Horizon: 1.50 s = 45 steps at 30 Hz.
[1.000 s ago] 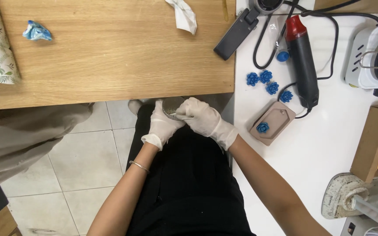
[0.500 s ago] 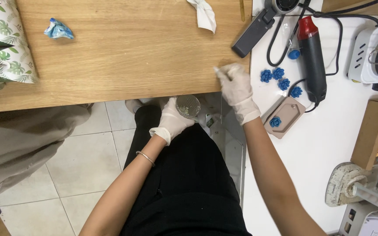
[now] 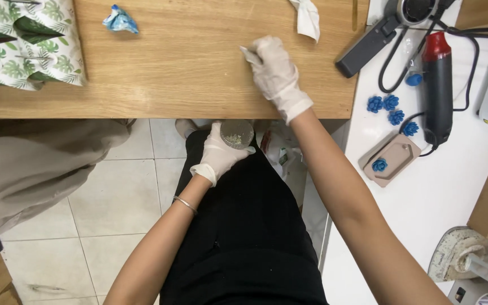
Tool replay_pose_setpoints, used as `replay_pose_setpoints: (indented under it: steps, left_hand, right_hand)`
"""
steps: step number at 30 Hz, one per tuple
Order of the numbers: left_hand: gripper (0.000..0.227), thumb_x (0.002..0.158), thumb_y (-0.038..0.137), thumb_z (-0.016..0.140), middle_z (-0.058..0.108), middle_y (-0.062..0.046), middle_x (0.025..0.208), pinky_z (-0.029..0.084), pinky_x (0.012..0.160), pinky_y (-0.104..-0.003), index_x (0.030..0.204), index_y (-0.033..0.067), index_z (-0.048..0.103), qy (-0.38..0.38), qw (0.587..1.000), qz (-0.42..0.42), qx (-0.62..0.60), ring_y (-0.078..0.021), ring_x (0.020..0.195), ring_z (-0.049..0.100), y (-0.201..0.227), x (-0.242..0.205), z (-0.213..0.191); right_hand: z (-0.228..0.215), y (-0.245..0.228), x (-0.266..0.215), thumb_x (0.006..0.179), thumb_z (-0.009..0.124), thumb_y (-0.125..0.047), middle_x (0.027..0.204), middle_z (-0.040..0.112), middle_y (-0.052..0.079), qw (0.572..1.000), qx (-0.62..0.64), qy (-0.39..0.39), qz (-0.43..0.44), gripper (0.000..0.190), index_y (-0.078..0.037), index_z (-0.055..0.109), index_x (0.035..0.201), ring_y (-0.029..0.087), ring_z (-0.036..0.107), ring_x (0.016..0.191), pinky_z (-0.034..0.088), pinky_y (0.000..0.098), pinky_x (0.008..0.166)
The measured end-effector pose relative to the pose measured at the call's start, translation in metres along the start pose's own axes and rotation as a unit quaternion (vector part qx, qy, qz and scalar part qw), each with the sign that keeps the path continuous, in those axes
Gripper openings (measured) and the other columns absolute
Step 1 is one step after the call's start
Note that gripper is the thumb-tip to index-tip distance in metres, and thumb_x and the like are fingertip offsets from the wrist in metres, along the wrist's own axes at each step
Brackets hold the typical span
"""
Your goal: Cleaning a workstation and preparing candle molds.
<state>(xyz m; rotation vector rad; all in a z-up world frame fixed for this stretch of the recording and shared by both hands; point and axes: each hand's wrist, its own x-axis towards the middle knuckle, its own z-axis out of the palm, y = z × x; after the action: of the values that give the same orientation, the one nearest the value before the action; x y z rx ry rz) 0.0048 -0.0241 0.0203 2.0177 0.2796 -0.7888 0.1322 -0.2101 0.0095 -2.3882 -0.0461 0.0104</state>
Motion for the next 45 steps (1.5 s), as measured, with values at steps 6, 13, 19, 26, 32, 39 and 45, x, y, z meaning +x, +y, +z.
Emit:
replay_pose_setpoints:
  steps: [6, 13, 19, 26, 32, 39, 45]
  left_hand:
    - [0.089, 0.058, 0.034, 0.095, 0.07, -0.016, 0.114, 0.057, 0.093, -0.035, 0.125, 0.0019, 0.045, 0.03, 0.998, -0.032, -0.038, -0.0266, 0.107, 0.071, -0.004, -0.009, -0.039]
    - [0.086, 0.06, 0.034, 0.096, 0.068, -0.016, 0.119, 0.056, 0.094, -0.036, 0.123, 0.0013, 0.048, 0.032, 0.999, -0.008, -0.037, -0.0273, 0.11, 0.069, -0.017, -0.004, -0.034]
    - [0.095, 0.058, 0.032, 0.098, 0.06, -0.021, 0.125, 0.053, 0.099, -0.039, 0.131, 0.0027, 0.046, 0.014, 0.999, 0.027, -0.021, -0.0321, 0.117, 0.063, -0.014, -0.002, -0.03]
    - [0.092, 0.057, 0.031, 0.097, 0.063, -0.019, 0.124, 0.054, 0.099, -0.039, 0.128, 0.0027, 0.046, -0.005, 0.999, 0.028, -0.021, -0.03, 0.116, 0.064, -0.022, 0.0, -0.036]
    - [0.087, 0.058, 0.031, 0.097, 0.065, -0.019, 0.121, 0.053, 0.099, -0.039, 0.124, 0.0038, 0.048, 0.011, 0.999, 0.036, -0.023, -0.0304, 0.114, 0.065, -0.022, -0.006, -0.045]
    - [0.084, 0.059, 0.031, 0.096, 0.063, -0.018, 0.12, 0.054, 0.097, -0.039, 0.123, 0.0054, 0.047, 0.028, 0.999, 0.019, -0.038, -0.0297, 0.113, 0.064, -0.031, -0.009, -0.061]
    - [0.084, 0.059, 0.028, 0.096, 0.066, -0.015, 0.115, 0.055, 0.094, -0.038, 0.122, 0.0038, 0.045, 0.042, 0.998, 0.0, -0.039, -0.0282, 0.11, 0.066, -0.024, -0.013, -0.072]
  right_hand:
    - [0.016, -0.045, -0.073, 0.103, 0.066, -0.016, 0.076, 0.055, 0.014, 0.921, -0.115, -0.205, -0.311, 0.02, -0.001, 0.063, 0.09, 0.026, 0.058, 0.067, 0.052, 0.0386, 0.054]
    - [-0.004, -0.025, -0.073, 0.106, 0.061, -0.002, 0.071, 0.055, 0.006, 0.981, 0.112, -0.025, -0.158, 0.013, -0.002, 0.065, 0.093, 0.018, 0.053, 0.063, 0.059, 0.034, 0.073]
    - [0.001, -0.041, -0.087, 0.101, 0.064, -0.004, 0.075, 0.061, 0.011, 0.992, -0.02, -0.05, -0.117, 0.009, -0.003, 0.064, 0.092, 0.021, 0.057, 0.063, 0.055, 0.0327, 0.06]
    - [0.003, -0.033, -0.068, 0.1, 0.073, -0.006, 0.09, 0.068, 0.01, 0.988, -0.037, -0.018, -0.151, 0.007, -0.007, 0.066, 0.098, 0.021, 0.064, 0.081, 0.057, 0.0331, 0.071]
    - [0.033, 0.003, 0.021, 0.1, 0.078, -0.01, 0.088, 0.066, 0.012, 0.972, 0.006, 0.186, -0.143, 0.018, -0.004, 0.062, 0.095, 0.025, 0.063, 0.077, 0.055, 0.0375, 0.069]
    - [0.027, -0.1, 0.029, 0.11, 0.063, -0.02, 0.071, 0.059, 0.019, 0.967, -0.051, -0.219, -0.122, 0.042, -0.001, 0.06, 0.073, 0.029, 0.056, 0.063, 0.054, 0.0368, 0.067]
    - [0.037, -0.088, -0.056, 0.087, 0.064, -0.003, 0.078, 0.065, 0.016, 0.888, -0.107, -0.27, -0.355, 0.008, -0.001, 0.071, 0.084, 0.027, 0.064, 0.067, 0.056, 0.0383, 0.055]
